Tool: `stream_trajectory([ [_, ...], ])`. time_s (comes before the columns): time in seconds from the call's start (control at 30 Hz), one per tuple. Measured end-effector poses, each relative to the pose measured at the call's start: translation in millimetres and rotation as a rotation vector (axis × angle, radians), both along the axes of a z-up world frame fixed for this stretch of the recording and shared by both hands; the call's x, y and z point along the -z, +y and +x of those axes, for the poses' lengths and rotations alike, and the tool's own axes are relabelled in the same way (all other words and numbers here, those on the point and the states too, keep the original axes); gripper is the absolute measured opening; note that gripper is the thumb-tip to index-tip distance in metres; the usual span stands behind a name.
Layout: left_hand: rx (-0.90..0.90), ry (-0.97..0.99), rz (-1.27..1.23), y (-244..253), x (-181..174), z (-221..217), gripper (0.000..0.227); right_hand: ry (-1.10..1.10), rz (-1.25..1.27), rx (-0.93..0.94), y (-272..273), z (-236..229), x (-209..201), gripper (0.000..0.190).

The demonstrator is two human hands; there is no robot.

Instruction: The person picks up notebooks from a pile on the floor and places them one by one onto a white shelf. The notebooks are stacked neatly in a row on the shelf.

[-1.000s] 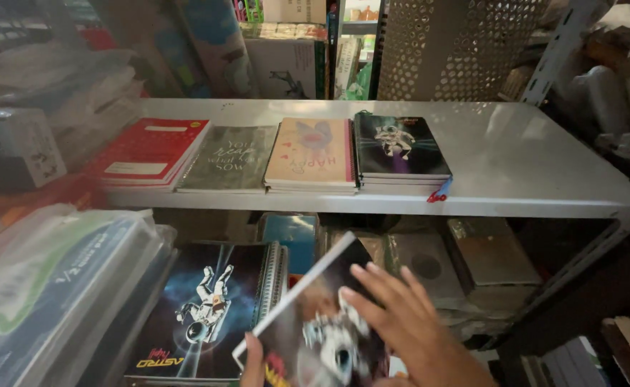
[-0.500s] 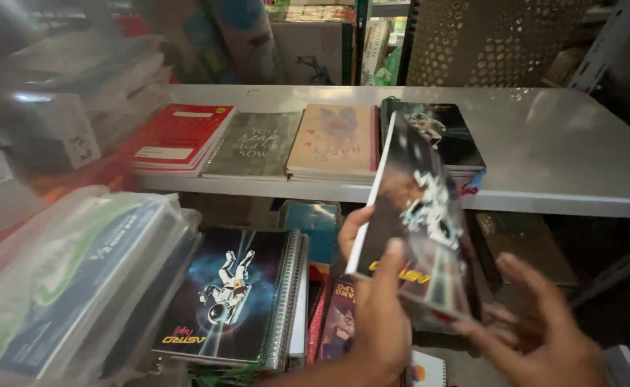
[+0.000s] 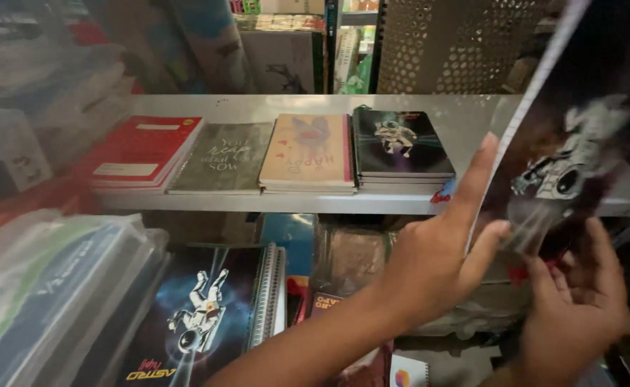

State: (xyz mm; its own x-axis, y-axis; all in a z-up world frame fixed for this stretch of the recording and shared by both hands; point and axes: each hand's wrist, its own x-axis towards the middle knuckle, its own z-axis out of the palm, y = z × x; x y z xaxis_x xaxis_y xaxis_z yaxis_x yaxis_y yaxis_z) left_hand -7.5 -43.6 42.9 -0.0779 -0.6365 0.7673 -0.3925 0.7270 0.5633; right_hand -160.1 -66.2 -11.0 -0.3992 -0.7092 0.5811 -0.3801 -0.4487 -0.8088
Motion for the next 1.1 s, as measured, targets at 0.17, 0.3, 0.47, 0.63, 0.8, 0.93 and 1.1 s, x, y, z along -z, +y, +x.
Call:
stream_trajectory([
  [0.17,-0.153,-0.086,-0.102,-26,29,-10,0.078,-0.129,-0.209,-0.005,-23,-1,14,0.068],
  [0.3,-0.269,-0.318,0.125,-44,16,3,0.078,0.018,-0.219,-0.062,-58,-14,49,0.063],
  [0.47,-0.106,0.066,0.347,-115,39,48,0.102,-0.077,-0.147,-0.18,-88,6,51,0.061],
  [0.63,0.062,0.579,0.304,-171,54,95,0.081,-0.177,-0.156,-0.444,-94,31,47,0.056],
  [0.8,0.081,0.743,0.391,-197,82,98,0.083,-0.077,-0.214,-0.361,-126,25,71,0.052],
  [0.93,0.033,0.731,0.429,-198,87,96,0.081,-0.047,-0.201,-0.367,-140,25,85,0.054],
  [1.1,0.023,0.664,0.451,-181,73,97,0.07,0.033,-0.186,-0.367,-130,44,77,0.055],
])
